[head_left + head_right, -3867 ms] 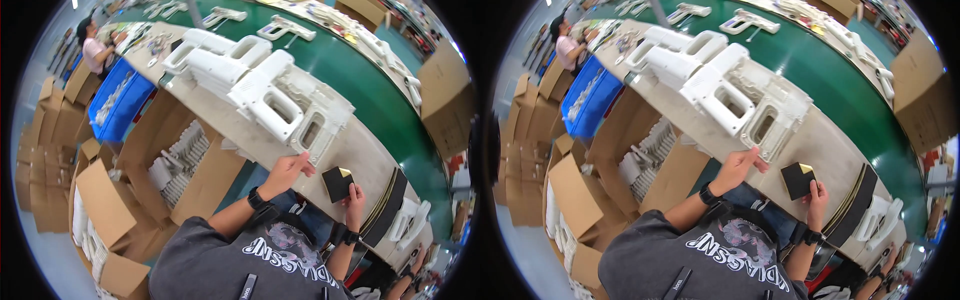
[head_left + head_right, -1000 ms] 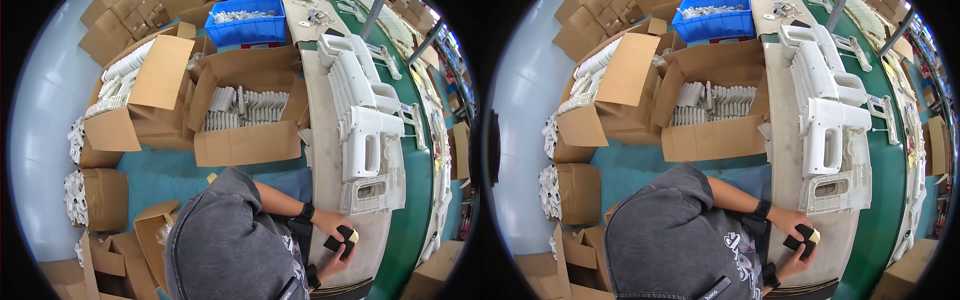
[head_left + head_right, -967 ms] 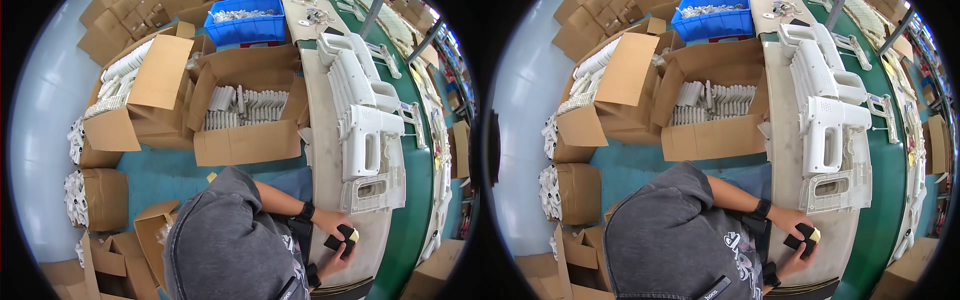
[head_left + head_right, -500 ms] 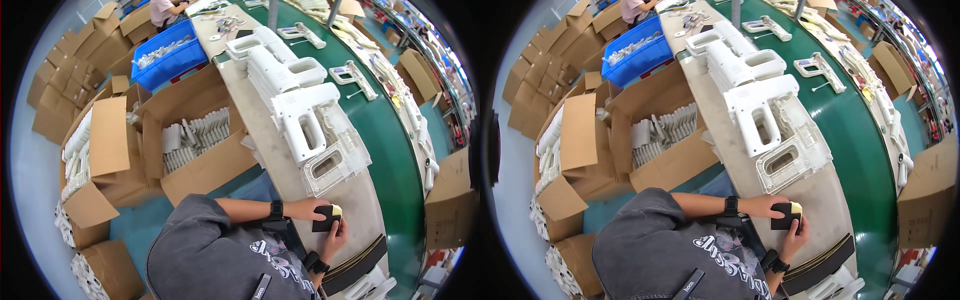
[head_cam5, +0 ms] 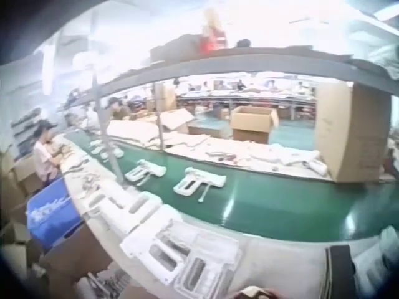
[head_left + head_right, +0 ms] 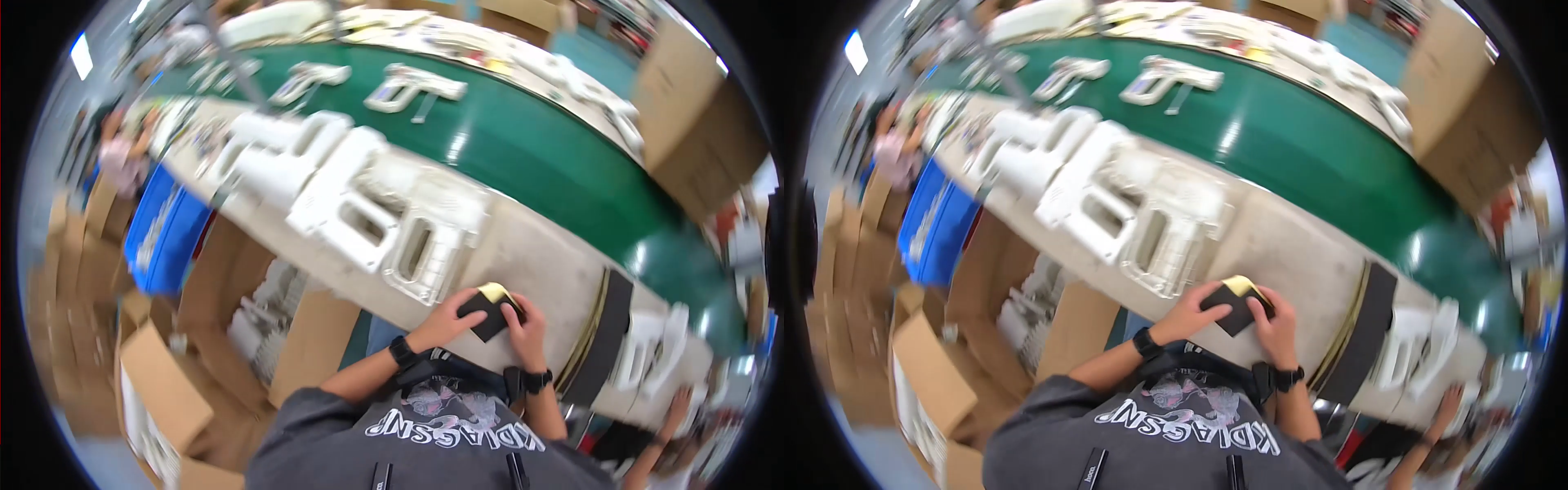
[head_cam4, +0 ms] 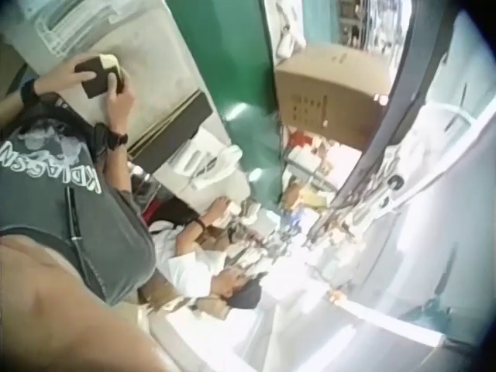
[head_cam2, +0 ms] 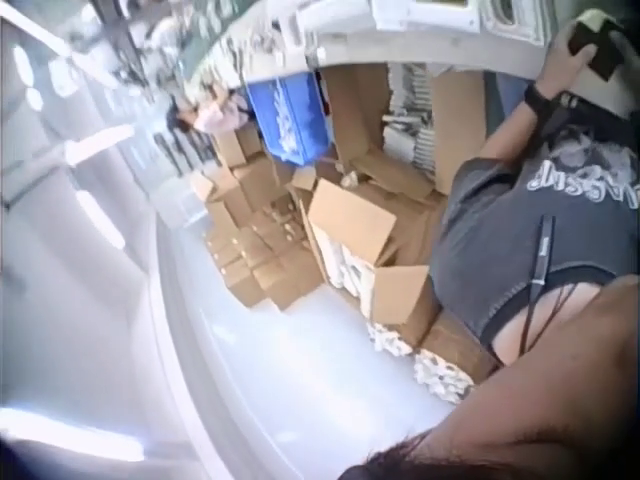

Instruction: The person retrieves white plastic housing pieces from a box and places them on the table. They peel black foam stickers from a sheet and press them onto the motor inside the housing before fitting a second white plastic housing piece on top.

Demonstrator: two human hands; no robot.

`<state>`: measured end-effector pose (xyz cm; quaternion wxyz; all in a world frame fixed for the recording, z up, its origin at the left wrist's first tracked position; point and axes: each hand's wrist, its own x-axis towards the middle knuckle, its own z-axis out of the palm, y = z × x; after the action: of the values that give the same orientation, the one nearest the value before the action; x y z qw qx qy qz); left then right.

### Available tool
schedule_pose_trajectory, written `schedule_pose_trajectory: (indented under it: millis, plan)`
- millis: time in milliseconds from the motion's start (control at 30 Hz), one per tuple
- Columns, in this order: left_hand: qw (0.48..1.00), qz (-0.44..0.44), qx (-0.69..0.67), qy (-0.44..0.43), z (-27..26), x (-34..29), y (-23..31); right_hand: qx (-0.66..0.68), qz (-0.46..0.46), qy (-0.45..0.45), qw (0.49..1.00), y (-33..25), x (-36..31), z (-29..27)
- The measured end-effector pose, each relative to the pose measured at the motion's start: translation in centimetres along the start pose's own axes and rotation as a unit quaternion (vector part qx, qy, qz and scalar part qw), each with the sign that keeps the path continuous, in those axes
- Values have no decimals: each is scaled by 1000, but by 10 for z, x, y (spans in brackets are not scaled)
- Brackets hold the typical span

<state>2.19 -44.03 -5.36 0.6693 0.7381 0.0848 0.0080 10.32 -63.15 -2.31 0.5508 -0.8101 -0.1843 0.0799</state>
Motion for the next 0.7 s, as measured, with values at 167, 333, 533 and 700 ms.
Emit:
schedule_pose_trajectory:
  millis: [167, 333, 533, 700]
  plan:
    - [996, -5, -86, 27, -2, -3, 7, 37, 35, 5, 999, -8, 4, 2]
    - [997, 18, -76, 12, 6, 5, 21, 150, 19, 2, 988, 10, 4, 3]
    - [996, 71, -47, 0, 6, 3, 23, 89, -3, 14, 996, 14, 0, -1]
    - [995, 49, -72, 40, 3, -5, 14, -92, -112, 117, 982, -66, 12, -41]
